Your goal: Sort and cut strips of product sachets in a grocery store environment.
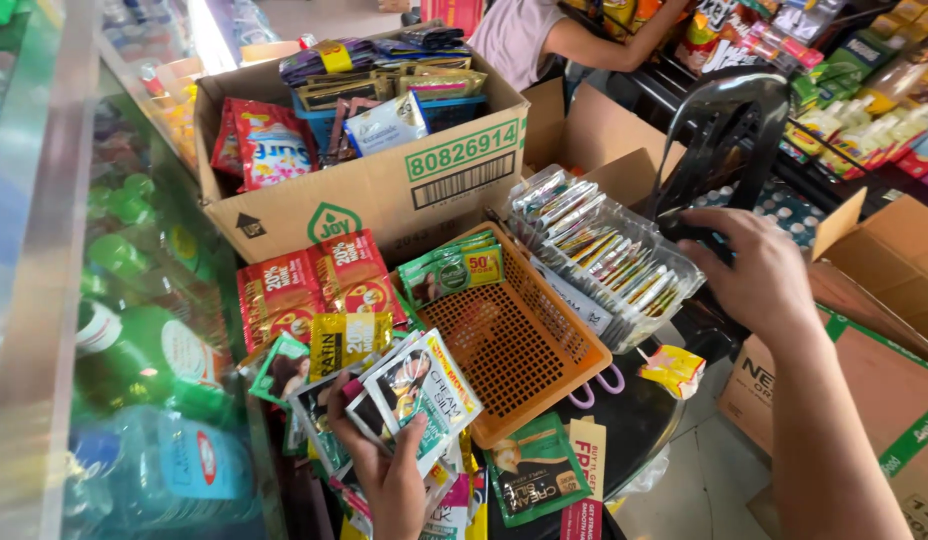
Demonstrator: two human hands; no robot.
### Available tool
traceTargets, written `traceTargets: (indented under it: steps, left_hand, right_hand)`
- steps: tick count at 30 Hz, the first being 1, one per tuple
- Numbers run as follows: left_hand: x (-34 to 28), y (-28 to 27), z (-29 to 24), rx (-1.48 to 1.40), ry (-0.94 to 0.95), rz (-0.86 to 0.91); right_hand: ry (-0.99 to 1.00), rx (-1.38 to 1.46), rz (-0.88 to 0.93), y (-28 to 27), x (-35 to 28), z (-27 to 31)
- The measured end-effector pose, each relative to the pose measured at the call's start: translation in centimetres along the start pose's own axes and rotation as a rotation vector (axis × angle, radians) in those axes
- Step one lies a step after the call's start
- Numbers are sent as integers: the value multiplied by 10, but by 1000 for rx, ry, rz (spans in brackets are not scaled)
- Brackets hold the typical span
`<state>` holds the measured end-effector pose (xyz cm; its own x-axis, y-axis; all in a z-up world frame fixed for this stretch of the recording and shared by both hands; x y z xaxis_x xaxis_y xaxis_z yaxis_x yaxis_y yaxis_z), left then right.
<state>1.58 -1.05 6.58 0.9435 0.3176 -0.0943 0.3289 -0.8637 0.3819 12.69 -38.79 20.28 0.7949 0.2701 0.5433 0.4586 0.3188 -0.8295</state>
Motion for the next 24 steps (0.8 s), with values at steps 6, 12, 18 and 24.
traceTargets:
  steps: [6, 12, 18, 24]
  left_hand:
    - [7, -1, 9, -19, 56, -25]
    - [21, -17, 40, -3, 173, -86]
    - [37, -35, 57, 122, 284, -65]
    - [36, -38, 58, 142, 287, -31]
  right_hand:
    - [-406, 150, 321, 23, 24, 13]
    - [-260, 127, 547, 32, 7, 0]
    - [-258, 141, 528, 28, -14, -8]
    - [-253, 306, 493, 36, -27, -23]
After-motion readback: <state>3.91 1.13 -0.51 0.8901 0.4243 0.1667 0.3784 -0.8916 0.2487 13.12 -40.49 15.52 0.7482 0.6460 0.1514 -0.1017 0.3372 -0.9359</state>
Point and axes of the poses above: each hand's wrist, its own x-axis towards the middle knuckle, its own y-axis out of the palm, z = x × y, the point moved 2 cm from there along x, towards the middle knuckle, and after that the axes turned 14 degrees about -y, right-handed, at the moved point
